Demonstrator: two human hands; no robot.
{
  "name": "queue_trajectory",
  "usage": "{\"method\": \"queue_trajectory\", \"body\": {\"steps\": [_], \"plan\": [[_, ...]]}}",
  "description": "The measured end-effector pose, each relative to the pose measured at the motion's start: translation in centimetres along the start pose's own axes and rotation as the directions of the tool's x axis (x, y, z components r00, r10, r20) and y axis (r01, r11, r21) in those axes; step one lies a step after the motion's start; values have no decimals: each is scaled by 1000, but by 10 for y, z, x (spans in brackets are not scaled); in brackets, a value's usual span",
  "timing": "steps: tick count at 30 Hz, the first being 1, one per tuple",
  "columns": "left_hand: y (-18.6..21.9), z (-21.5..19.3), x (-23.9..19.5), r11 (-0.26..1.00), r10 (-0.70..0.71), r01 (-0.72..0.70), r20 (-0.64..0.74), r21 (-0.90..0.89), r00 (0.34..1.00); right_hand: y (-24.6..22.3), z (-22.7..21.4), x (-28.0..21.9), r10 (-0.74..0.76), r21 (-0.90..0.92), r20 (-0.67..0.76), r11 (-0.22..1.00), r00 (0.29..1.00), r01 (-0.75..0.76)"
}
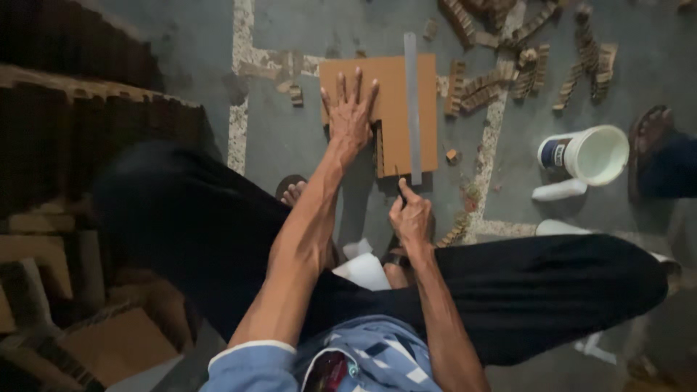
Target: The person sits on the floor and uses a utility knife and a metal ruler to cut rectangular pieces of corrugated cardboard. They repeatedly score the cardboard along the ruler's edge, snap the pieces apart, and stack the cut sections.
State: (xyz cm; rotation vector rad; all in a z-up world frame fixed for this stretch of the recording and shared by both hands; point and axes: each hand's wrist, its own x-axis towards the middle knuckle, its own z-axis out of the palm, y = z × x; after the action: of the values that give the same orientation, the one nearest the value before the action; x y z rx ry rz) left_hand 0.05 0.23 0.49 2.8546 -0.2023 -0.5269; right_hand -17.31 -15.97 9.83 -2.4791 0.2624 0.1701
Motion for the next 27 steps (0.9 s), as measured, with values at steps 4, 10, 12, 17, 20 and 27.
{"method": "queue_trajectory", "body": {"steps": [4, 10, 12, 17, 20, 27], "plan": [[-1, 3, 5, 1000, -12, 12, -18, -17, 1000, 9, 13, 1, 9, -3, -9, 1000, 1000, -9], [-6, 8, 8, 999, 22, -21, -50, 25, 999, 13, 25, -2, 110, -49, 2, 993, 994, -110], [-6, 9, 6, 999, 41, -36, -121, 41, 992, 16, 28, -7, 146, -28, -8, 989, 989, -147], [-4, 7, 5, 1000, 7, -7, 11, 1, 1000, 24, 35, -7, 263, -167, 64, 954, 963, -249], [-5, 3, 5, 1000, 23, -22, -33, 19, 999, 26, 15, -6, 138, -226, 185, 969, 973, -94], [-3, 1, 3, 999, -18, 16, -38, -51, 999, -19, -20, 64, -47, 175, -72, 983, 996, 59]]}}
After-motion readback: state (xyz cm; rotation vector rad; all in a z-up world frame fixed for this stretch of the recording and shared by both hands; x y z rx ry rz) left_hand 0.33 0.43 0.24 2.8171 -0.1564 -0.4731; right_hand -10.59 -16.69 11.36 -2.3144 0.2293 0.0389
